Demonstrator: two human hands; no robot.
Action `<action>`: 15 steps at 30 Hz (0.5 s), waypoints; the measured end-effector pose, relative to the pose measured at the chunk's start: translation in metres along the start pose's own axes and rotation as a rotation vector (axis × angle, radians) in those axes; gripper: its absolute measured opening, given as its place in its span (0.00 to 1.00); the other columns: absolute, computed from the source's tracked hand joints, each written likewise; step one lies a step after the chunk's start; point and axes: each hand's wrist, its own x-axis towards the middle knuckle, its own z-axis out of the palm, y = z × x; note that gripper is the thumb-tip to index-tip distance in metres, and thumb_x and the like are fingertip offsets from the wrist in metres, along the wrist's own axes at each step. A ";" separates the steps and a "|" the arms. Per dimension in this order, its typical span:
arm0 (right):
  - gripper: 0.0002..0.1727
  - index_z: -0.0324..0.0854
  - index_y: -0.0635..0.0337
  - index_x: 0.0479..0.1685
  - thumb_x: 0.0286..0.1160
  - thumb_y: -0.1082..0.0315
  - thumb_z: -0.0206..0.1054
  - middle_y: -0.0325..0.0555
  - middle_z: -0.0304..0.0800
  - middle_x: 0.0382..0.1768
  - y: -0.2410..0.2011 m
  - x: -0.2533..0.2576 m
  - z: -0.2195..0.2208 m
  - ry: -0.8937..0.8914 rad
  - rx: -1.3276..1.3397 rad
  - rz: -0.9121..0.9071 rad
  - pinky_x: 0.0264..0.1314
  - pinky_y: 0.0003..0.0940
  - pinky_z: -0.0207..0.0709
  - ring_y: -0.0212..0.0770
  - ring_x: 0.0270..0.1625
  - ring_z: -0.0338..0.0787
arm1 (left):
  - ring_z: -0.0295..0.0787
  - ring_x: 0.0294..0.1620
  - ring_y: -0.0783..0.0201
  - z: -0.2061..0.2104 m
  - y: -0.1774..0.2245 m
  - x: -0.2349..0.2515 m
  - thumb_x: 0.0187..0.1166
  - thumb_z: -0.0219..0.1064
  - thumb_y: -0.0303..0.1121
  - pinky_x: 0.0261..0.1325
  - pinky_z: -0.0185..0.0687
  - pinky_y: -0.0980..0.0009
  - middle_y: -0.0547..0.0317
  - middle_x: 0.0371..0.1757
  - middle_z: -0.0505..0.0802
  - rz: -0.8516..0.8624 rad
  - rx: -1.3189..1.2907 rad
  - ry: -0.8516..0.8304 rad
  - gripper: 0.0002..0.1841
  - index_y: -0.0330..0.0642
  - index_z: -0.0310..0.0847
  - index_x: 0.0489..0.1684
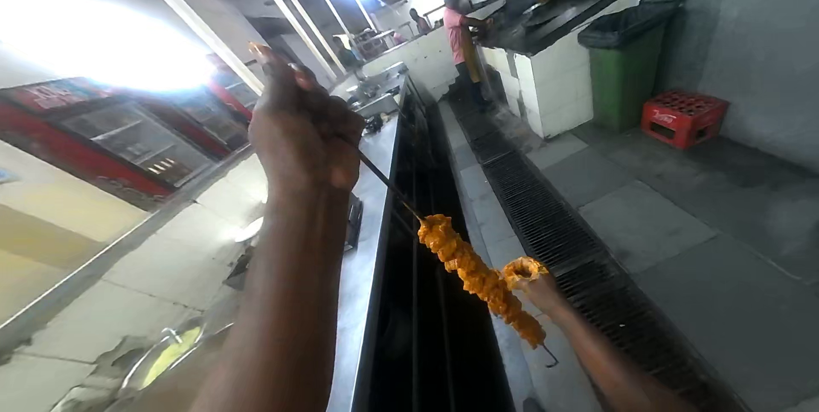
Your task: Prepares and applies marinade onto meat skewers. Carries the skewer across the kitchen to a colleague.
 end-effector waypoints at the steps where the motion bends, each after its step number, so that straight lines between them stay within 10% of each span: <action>1: 0.16 0.83 0.66 0.61 0.75 0.76 0.67 0.54 0.89 0.55 -0.001 0.007 -0.004 -0.016 0.022 0.027 0.64 0.38 0.82 0.41 0.57 0.89 | 0.66 0.12 0.78 -0.004 -0.004 0.009 0.97 0.33 0.48 0.23 0.70 0.81 0.77 0.11 0.69 -0.004 -0.007 0.007 0.26 0.58 0.67 0.22; 8: 0.13 0.84 0.64 0.52 0.69 0.79 0.69 0.45 0.88 0.46 -0.020 0.080 -0.004 -0.104 -0.084 0.023 0.54 0.31 0.81 0.33 0.47 0.86 | 0.68 0.11 0.79 -0.044 -0.031 0.102 0.96 0.28 0.51 0.19 0.70 0.83 0.77 0.10 0.70 0.016 -0.072 -0.103 0.28 0.57 0.67 0.24; 15: 0.14 0.87 0.68 0.54 0.74 0.70 0.69 0.51 0.92 0.51 -0.047 0.197 0.054 0.137 -0.141 -0.190 0.64 0.30 0.81 0.34 0.54 0.89 | 0.65 0.10 0.79 -0.073 -0.058 0.228 0.96 0.29 0.40 0.16 0.66 0.85 0.75 0.09 0.69 0.061 -0.169 -0.167 0.26 0.55 0.66 0.22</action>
